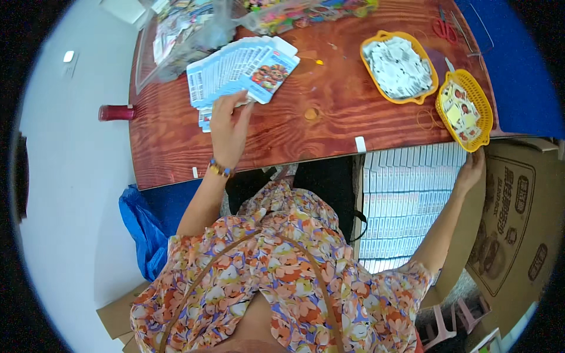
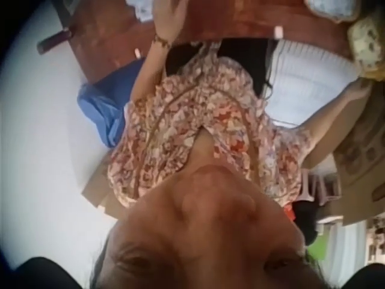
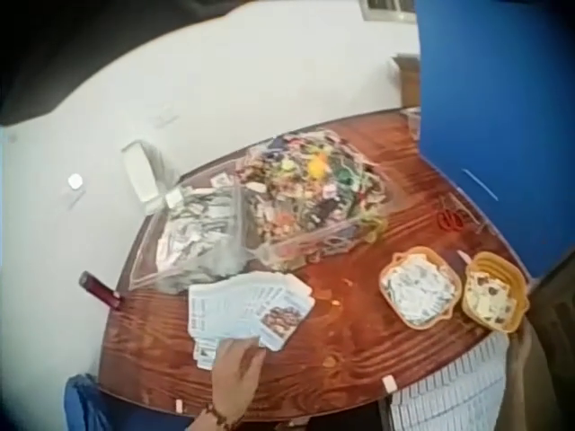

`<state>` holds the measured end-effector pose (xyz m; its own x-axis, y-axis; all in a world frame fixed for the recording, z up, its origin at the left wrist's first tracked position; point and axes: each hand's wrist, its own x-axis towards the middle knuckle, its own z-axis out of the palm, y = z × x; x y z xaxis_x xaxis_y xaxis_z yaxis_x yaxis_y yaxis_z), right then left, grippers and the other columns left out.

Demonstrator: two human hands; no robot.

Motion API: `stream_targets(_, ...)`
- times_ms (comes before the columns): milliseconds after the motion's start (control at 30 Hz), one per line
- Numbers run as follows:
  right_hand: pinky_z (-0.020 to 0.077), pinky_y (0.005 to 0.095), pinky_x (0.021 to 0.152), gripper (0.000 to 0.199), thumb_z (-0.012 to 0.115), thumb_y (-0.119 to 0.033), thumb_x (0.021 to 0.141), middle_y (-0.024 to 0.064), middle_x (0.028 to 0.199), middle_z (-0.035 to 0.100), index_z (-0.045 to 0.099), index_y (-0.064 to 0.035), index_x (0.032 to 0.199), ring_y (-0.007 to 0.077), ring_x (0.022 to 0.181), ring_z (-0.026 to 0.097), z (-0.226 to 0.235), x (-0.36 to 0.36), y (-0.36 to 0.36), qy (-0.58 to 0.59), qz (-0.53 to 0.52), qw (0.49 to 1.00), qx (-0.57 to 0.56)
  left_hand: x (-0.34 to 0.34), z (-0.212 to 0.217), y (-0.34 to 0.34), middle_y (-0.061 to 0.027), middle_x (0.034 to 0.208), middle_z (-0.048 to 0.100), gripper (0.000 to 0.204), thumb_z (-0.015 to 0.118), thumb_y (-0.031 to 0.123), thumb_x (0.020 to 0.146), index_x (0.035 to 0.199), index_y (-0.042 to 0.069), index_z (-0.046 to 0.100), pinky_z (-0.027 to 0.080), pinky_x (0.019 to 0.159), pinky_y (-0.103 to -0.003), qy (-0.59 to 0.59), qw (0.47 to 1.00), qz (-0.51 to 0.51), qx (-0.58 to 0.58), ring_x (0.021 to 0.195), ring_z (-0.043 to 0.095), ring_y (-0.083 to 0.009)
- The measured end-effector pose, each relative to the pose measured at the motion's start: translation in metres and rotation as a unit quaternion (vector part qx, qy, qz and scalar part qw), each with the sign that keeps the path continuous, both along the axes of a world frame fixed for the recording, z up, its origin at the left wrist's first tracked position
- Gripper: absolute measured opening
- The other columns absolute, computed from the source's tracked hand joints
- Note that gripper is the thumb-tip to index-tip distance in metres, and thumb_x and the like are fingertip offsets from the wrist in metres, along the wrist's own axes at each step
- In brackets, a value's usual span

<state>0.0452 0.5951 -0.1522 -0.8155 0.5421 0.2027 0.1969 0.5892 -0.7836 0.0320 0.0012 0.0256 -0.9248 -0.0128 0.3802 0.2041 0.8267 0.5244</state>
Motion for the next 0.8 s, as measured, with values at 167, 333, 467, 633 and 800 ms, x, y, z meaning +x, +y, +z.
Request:
stream_targets(167, 0.0502, 0.0362, 0.1, 0.034, 0.051, -0.002, 0.099, 0.0197, 0.128, 0.059, 0.052, 0.0071, 0.132, 0.0256, 0.116, 0.06, 0.099, -0.005, -0.085, 0.156, -0.069, 0.976, -0.134, -0.041, -0.011, 0.001, -0.0128, 0.114, 0.056, 0.063, 0.085, 0.029, 0.072, 0.123, 0.003, 0.058, 0.038, 0.09, -0.047, 0.088, 0.979, 0.064, -0.172, 0.105, 0.05, -0.034)
stream_targets(333, 0.0523, 0.0318, 0.093, 0.034, 0.052, -0.007, 0.102, 0.0186, 0.128, 0.059, 0.05, 0.0076, 0.132, 0.0222, 0.114, 0.061, 0.17, -0.005, -0.144, 0.24, -0.003, 0.97, -0.034, -0.06, -0.029, -0.01, -0.0139, 0.117, 0.052, 0.067, 0.09, 0.031, 0.063, 0.114, 0.005, 0.057, 0.034, 0.091, -0.048, -0.041, 0.981, 0.121, -0.143, 0.111, 0.046, -0.0345)
stream_targets(467, 0.0505, 0.0332, 0.094, 0.032, 0.057, -0.01, 0.1, 0.0163, 0.123, 0.064, 0.057, 0.0043, 0.128, 0.0226, 0.11, 0.062, 0.198, -0.018, -0.177, 0.195, -0.052, 0.978, 0.041, -0.064, -0.042, -0.022, -0.0117, 0.107, 0.058, 0.055, 0.086, 0.028, 0.069, 0.11, 0.006, 0.058, 0.036, 0.086, -0.047, 0.05, 0.987, 0.113, -0.101, 0.105, 0.051, -0.0339)
stream_targets(633, 0.0483, 0.0329, 0.096, 0.029, 0.06, -0.004, 0.094, 0.0125, 0.118, 0.066, 0.062, 0.0037, 0.122, 0.0203, 0.107, 0.062, 0.144, -0.016, -0.124, 0.163, -0.068, 0.982, 0.065, -0.072, -0.056, -0.039, -0.0091, 0.092, 0.063, 0.035, 0.077, 0.031, 0.079, 0.097, 0.007, 0.059, 0.04, 0.078, -0.045, 0.153, 0.984, 0.07, -0.053, 0.089, 0.059, -0.0306)
stream_targets(800, 0.0465, 0.0308, 0.099, 0.026, 0.055, -0.004, 0.099, 0.0121, 0.118, 0.066, 0.061, 0.0043, 0.123, 0.0198, 0.11, 0.062, 0.129, -0.019, -0.133, 0.143, -0.043, 0.989, 0.007, -0.068, -0.054, -0.064, -0.0078, 0.081, 0.065, 0.025, 0.076, 0.027, 0.084, 0.095, 0.007, 0.064, 0.04, 0.078, -0.041, 0.092, 0.991, 0.094, -0.019, 0.078, 0.06, -0.0284)
